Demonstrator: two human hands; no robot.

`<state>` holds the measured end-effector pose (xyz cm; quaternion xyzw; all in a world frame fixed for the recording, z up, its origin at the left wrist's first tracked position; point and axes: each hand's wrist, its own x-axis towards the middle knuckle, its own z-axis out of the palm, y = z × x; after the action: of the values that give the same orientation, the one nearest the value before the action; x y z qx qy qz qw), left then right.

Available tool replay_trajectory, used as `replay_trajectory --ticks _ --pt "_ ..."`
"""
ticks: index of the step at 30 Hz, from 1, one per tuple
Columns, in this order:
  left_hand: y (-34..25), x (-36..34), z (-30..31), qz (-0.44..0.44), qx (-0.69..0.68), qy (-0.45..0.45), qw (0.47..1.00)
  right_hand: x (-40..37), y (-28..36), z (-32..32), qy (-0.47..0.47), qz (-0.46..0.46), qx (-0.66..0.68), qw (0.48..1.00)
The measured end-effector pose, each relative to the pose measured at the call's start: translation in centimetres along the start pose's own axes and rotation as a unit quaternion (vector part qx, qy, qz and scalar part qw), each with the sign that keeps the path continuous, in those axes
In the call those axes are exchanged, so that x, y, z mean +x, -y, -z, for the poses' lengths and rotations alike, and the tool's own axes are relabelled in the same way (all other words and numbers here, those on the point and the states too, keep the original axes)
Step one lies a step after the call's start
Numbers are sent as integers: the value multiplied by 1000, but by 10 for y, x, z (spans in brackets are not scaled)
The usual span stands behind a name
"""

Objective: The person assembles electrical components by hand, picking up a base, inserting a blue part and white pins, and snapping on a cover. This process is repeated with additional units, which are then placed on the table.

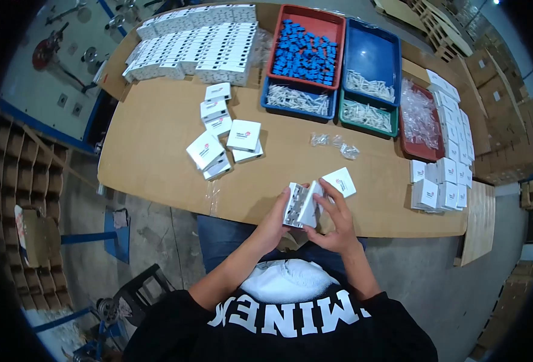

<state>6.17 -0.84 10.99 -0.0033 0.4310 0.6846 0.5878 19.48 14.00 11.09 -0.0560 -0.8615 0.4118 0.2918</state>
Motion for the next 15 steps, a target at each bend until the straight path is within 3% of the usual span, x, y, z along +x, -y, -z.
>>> replay_trajectory --ticks 2,15 --pt "-1 -1 2 0 30 -33 999 6 6 -8 66 6 12 998" --pt "9 4 26 -3 45 -40 998 -2 -1 -22 84 -13 4 996"
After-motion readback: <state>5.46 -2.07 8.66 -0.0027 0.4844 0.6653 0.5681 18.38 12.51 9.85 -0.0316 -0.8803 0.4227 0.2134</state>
